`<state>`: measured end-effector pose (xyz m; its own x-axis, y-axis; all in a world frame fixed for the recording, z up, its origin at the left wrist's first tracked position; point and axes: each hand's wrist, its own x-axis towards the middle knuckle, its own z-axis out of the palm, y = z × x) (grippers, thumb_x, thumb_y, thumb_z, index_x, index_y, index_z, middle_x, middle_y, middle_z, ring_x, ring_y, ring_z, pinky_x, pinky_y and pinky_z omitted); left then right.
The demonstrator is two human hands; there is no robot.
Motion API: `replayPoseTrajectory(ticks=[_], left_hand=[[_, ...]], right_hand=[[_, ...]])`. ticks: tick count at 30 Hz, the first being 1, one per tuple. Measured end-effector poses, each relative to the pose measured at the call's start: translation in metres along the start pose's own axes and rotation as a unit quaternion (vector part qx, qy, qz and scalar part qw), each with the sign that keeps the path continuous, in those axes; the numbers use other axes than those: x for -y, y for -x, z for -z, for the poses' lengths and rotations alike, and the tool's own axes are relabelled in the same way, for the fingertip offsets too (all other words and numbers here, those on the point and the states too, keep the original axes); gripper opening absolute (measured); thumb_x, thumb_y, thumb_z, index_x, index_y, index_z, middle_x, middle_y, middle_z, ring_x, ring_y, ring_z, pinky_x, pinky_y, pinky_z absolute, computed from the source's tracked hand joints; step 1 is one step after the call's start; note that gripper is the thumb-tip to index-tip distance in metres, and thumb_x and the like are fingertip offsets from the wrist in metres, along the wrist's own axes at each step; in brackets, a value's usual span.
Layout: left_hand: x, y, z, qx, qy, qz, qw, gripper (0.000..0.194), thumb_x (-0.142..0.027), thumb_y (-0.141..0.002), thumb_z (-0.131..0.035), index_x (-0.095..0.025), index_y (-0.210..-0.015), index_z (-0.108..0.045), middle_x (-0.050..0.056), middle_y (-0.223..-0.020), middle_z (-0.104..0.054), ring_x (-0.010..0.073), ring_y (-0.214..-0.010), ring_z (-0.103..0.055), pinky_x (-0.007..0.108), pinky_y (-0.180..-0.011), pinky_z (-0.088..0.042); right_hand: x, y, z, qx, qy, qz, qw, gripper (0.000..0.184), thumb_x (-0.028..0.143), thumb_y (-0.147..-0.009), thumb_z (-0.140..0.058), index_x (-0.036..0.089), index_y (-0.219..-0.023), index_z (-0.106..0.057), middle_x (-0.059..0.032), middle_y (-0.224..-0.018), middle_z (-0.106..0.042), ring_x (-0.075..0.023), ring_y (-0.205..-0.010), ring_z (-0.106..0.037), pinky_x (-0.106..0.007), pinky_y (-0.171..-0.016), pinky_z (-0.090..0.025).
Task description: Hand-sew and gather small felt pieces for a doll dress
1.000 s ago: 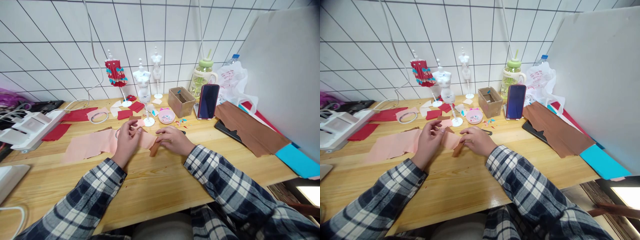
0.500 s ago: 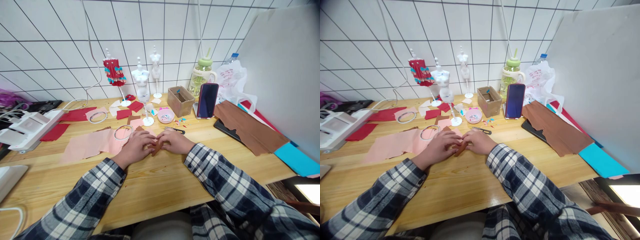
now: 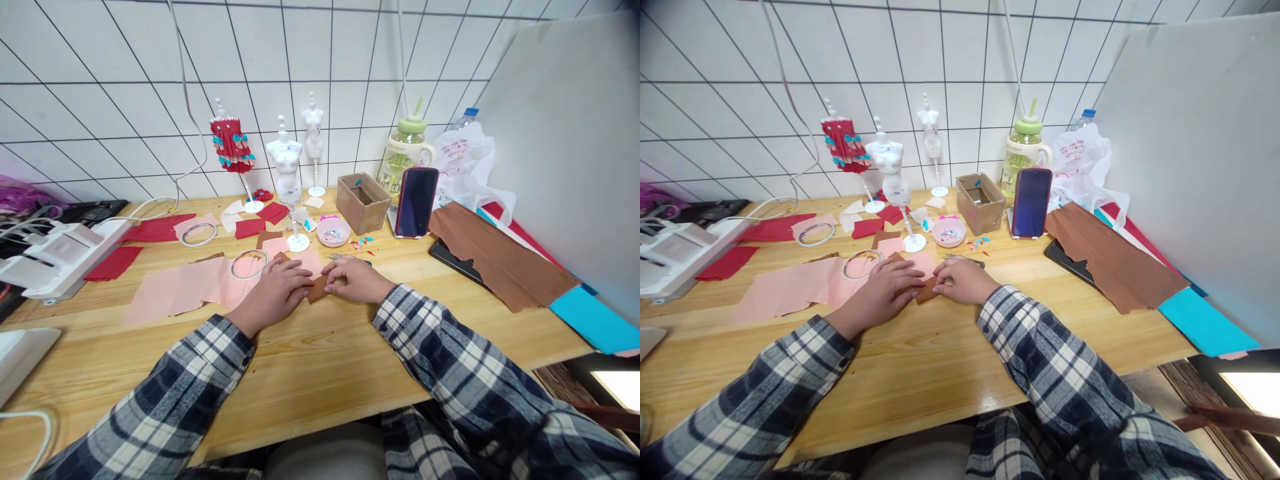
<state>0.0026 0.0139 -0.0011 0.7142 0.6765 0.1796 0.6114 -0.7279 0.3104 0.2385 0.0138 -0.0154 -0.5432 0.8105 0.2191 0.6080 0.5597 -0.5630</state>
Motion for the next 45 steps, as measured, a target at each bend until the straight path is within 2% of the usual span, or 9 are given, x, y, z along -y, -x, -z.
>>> replayPoseTrajectory(ticks=[4, 9, 15, 18, 22, 27, 33, 41, 45], left_hand=[[0.0, 0.001, -0.002, -0.028, 0.0, 0.007, 1.0, 0.022, -0.027, -0.087, -0.056, -0.026, -0.105, -0.069, 0.005, -0.121, -0.064, 0.0262, -0.119, -0.051, 0.049, -0.105, -0.032], [-0.004, -0.001, 0.0, -0.088, 0.009, 0.013, 0.996, 0.021, -0.025, -0.09, -0.05, -0.021, -0.099, -0.068, 0.007, -0.1, -0.067, 0.0229, -0.099, -0.057, 0.042, -0.089, -0.043], [-0.01, -0.004, 0.001, 0.006, 0.036, -0.039, 0.999, 0.027, -0.031, -0.091, -0.053, -0.021, -0.114, -0.063, 0.008, -0.114, -0.067, 0.0227, -0.105, -0.06, 0.038, -0.09, -0.046], [-0.009, -0.003, 0.001, 0.025, 0.009, -0.03, 0.999, 0.035, -0.037, -0.09, -0.055, -0.021, -0.12, -0.06, 0.009, -0.121, -0.065, 0.0252, -0.112, -0.057, 0.042, -0.095, -0.043], [-0.009, -0.001, 0.007, 0.04, -0.026, -0.079, 0.996, 0.041, -0.041, -0.091, -0.053, -0.022, -0.127, -0.057, 0.011, -0.132, -0.058, 0.0288, -0.124, -0.049, 0.047, -0.105, -0.035], [-0.01, -0.001, 0.011, 0.082, -0.028, -0.113, 0.99, 0.038, -0.037, -0.094, -0.049, -0.025, -0.129, -0.057, 0.009, -0.133, -0.058, 0.025, -0.115, -0.055, 0.042, -0.099, -0.039], [-0.008, 0.001, 0.007, 0.07, -0.076, -0.125, 0.987, 0.037, -0.039, -0.095, -0.046, -0.03, -0.128, -0.06, 0.009, -0.133, -0.06, 0.0286, -0.122, -0.052, 0.055, -0.108, -0.026], [-0.012, 0.001, 0.009, 0.071, -0.113, -0.127, 0.983, 0.035, -0.039, -0.095, -0.046, -0.034, -0.127, -0.061, 0.008, -0.141, -0.053, 0.0331, -0.132, -0.044, 0.062, -0.11, -0.019], [-0.012, 0.001, 0.009, 0.056, -0.123, -0.13, 0.982, 0.035, -0.04, -0.094, -0.048, -0.035, -0.125, -0.062, 0.007, -0.149, -0.044, 0.0341, -0.137, -0.036, 0.064, -0.112, -0.013]], right_hand=[[0.002, -0.001, -0.005, -0.034, 0.025, -0.044, 0.998, 0.011, 0.03, -0.079, -0.071, 0.019, -0.076, -0.071, -0.005, -0.096, -0.068, -0.019, -0.093, -0.06, -0.033, -0.085, -0.042], [0.002, -0.002, -0.011, -0.044, 0.042, -0.051, 0.997, 0.014, 0.03, -0.08, -0.07, 0.018, -0.076, -0.068, -0.0038, -0.084, -0.062, -0.0168, -0.082, -0.057, -0.029, -0.074, -0.041], [0.0, -0.002, -0.009, -0.042, 0.033, -0.052, 0.997, 0.012, 0.028, -0.082, -0.067, 0.017, -0.076, -0.066, -0.004, -0.086, -0.06, -0.0156, -0.082, -0.056, -0.028, -0.075, -0.041], [0.002, -0.001, -0.007, -0.046, 0.04, -0.063, 0.996, 0.013, 0.028, -0.081, -0.066, 0.017, -0.074, -0.065, -0.0047, -0.089, -0.059, -0.0161, -0.083, -0.055, -0.028, -0.076, -0.041], [0.003, -0.001, -0.006, -0.046, 0.044, -0.064, 0.996, 0.012, 0.025, -0.081, -0.065, 0.017, -0.072, -0.064, -0.0051, -0.09, -0.059, -0.0165, -0.085, -0.056, -0.028, -0.078, -0.042], [0.002, -0.001, -0.006, -0.042, 0.056, -0.075, 0.995, 0.01, 0.023, -0.081, -0.063, 0.017, -0.073, -0.064, -0.0047, -0.091, -0.058, -0.0163, -0.084, -0.055, -0.028, -0.075, -0.041], [0.002, -0.001, -0.007, -0.035, 0.061, -0.075, 0.995, 0.01, 0.024, -0.082, -0.063, 0.017, -0.074, -0.063, -0.0035, -0.088, -0.057, -0.0149, -0.08, -0.054, -0.027, -0.073, -0.04], [0.009, 0.0, -0.001, -0.028, 0.093, -0.082, 0.992, 0.011, 0.028, -0.084, -0.063, 0.018, -0.08, -0.062, -0.0053, -0.092, -0.058, -0.0181, -0.088, -0.056, -0.03, -0.079, -0.042], [0.01, 0.003, 0.001, -0.068, 0.071, -0.091, 0.991, 0.043, 0.04, -0.073, -0.075, 0.019, -0.107, -0.057, -0.0076, -0.108, -0.058, -0.024, -0.107, -0.053, -0.037, -0.093, -0.041]])
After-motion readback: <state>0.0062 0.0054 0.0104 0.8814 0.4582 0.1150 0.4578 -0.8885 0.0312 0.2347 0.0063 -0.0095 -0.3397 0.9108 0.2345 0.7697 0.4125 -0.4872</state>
